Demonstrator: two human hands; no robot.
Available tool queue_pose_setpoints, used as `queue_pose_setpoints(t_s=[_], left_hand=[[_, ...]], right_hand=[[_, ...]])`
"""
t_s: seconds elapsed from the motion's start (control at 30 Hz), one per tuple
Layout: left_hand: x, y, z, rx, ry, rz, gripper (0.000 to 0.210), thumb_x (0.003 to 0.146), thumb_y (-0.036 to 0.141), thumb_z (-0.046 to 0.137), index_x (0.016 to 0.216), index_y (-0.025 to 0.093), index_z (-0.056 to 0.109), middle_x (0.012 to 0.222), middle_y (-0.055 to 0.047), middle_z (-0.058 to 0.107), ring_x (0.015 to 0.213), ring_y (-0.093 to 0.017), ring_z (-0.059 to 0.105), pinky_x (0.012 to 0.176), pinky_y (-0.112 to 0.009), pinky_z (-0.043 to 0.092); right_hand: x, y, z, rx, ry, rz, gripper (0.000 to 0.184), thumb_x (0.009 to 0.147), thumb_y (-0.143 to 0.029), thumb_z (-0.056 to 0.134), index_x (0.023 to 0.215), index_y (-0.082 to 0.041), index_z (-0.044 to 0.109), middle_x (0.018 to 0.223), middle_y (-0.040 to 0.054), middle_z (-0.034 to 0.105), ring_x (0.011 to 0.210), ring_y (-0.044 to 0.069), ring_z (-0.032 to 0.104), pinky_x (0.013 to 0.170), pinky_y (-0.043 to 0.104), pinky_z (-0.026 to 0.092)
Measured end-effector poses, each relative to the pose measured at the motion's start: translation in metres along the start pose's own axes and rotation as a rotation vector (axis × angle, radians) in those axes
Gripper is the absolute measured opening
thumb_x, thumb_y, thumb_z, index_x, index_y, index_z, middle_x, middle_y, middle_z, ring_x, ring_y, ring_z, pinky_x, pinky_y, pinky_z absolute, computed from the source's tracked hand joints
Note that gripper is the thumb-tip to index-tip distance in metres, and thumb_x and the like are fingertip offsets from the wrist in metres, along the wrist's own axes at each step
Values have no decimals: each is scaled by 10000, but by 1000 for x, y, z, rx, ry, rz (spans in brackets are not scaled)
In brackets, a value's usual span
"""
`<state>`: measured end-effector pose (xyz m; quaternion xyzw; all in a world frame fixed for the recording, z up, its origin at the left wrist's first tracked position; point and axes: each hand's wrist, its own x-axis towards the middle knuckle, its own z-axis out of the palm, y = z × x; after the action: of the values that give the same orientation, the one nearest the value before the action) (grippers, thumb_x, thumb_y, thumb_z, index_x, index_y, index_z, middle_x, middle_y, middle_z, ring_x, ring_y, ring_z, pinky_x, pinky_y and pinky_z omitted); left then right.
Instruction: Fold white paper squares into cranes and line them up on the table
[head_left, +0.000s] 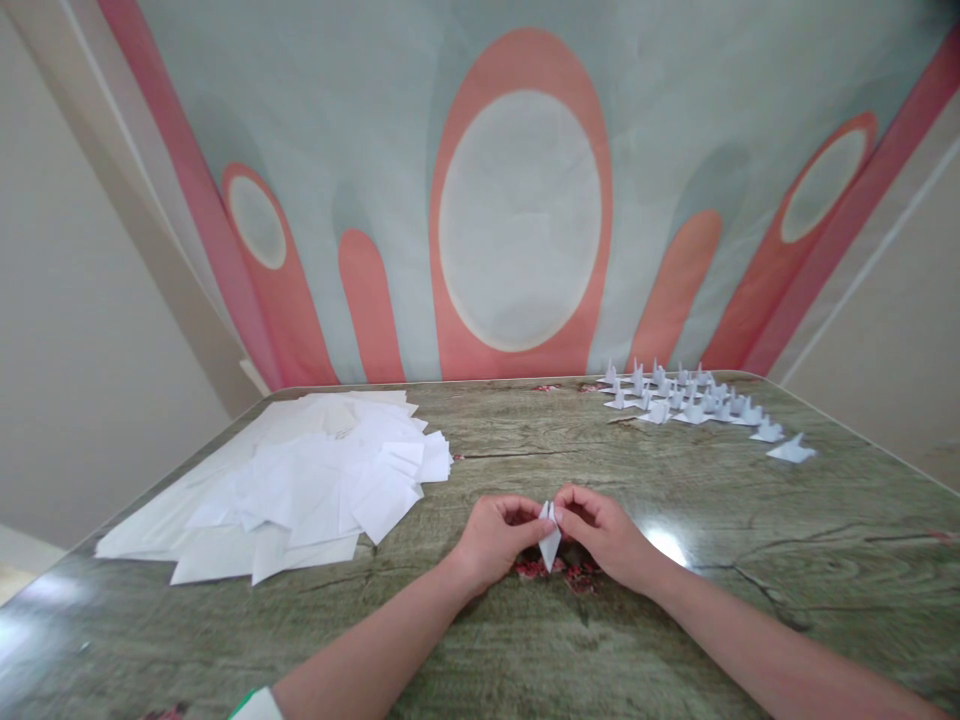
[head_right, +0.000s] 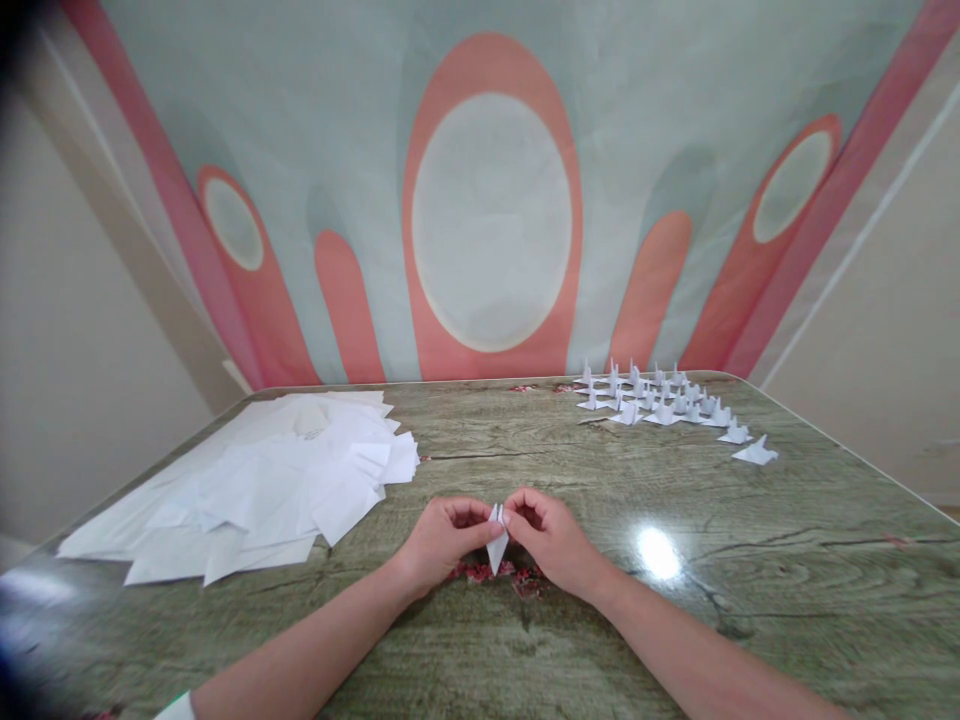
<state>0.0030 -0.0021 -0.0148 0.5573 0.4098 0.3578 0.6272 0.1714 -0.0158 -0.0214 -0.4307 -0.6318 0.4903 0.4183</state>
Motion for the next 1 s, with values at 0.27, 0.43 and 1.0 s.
queue_pose_setpoints(t_s=[0.27,0.43,1.0], left_hand=[[-2,3,-1,13,-10,3,268,655,358,708,752,108,692,678,-35,663,572,-119,545,575,-222,424],[-3,7,0,1,-23,2,278,650,366,707,739,103,691,658,-35,653,559,-114,531,569,-220,420],[2,-4,0,140,59,86,226,681,321,685,743,104,676,691,-46,667,592,-122,559,587,-221,436]], right_hand=[[0,-5,0,75,-6,9,196,813,-357,534,738,-176,519,619,-42,480,588,102,442,555,220,362],[0,-5,-3,129,-48,11,170,826,-337,531,847,-172,569,670,-25,525,632,107,475,600,227,391],[3,3,-2,79,-11,-21,157,808,-317,571,796,-161,574,666,-27,521,597,90,457,561,212,378]])
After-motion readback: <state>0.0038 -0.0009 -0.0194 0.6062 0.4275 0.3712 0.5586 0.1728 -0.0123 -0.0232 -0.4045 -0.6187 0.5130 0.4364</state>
